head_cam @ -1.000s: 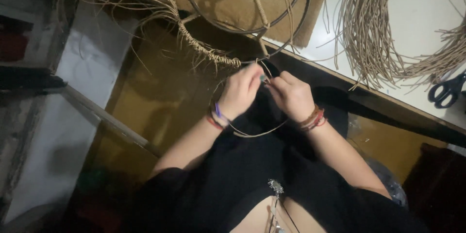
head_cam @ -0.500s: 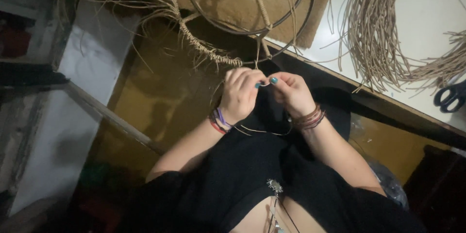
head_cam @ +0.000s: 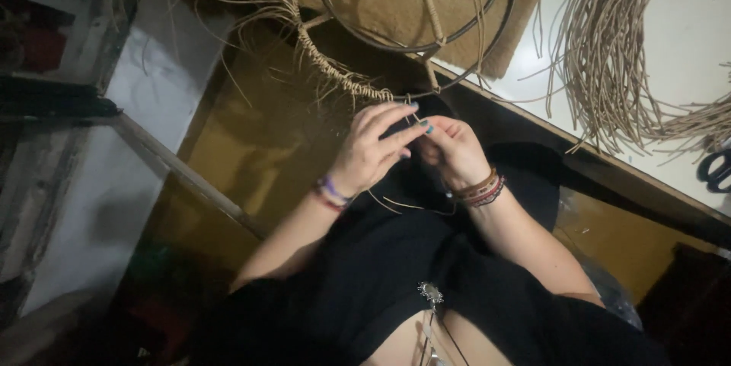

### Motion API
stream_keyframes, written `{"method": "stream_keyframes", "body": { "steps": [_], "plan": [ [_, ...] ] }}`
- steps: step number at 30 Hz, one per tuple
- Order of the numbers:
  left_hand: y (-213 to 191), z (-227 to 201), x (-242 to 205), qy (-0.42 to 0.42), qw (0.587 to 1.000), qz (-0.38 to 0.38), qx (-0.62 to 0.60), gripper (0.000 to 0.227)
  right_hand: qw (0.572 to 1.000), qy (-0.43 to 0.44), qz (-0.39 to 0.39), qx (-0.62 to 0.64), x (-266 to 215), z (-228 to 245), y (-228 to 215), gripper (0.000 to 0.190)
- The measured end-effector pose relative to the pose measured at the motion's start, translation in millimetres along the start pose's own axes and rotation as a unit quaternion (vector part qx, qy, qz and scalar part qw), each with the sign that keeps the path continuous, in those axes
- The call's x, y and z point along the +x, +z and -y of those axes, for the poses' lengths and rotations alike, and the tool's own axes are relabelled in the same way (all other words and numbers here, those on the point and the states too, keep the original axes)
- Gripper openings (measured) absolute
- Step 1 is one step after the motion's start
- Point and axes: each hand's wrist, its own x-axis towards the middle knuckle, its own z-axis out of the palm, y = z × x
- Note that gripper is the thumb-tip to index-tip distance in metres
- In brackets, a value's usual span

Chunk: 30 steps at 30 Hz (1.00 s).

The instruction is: Weaving thin wooden strips or twine around a circular frame to create a decorative object

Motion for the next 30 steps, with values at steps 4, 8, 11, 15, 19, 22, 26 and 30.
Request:
{"method": "stream_keyframes", "body": {
  "steps": [4,8,11,15,19,22,26,30],
  "plan": [
    [21,-19,31,-0.143,0.936,-0.121,-0.296,0.050,0.999,-0.019,-0.005,0.043,-4,-2,13,0.016],
    [30,-4,64,-0.282,0.647,-0.282,-0.651,0.047,0.997,-0.031,-0.019,0.074,3,-9,14,0.013],
    [26,21,70,-0.290,0.469,-0.298,-0.779,0.048,0.996,-0.027,-0.044,0.077,7,-19,5,0.022],
    [16,47,79,-0.341,0.415,-0.360,-0.763,0.046,0.995,-0.012,-0.062,0.073,10,-32,-8,0.026],
    [14,50,94,-0.336,0.410,-0.384,-0.756,0.047,0.995,-0.010,-0.061,0.083,11,-34,-15,0.025],
    [17,56,95,-0.304,0.397,-0.395,-0.771,0.047,0.994,-0.005,-0.059,0.087,10,-39,-24,0.024],
    [18,72,93,-0.219,0.387,-0.389,-0.807,0.044,0.989,0.060,-0.022,0.133,10,-49,-44,0.021],
    [16,72,99,-0.236,0.401,-0.401,-0.789,0.043,0.992,0.053,-0.033,0.108,16,-53,-51,0.022]
  ]
}}
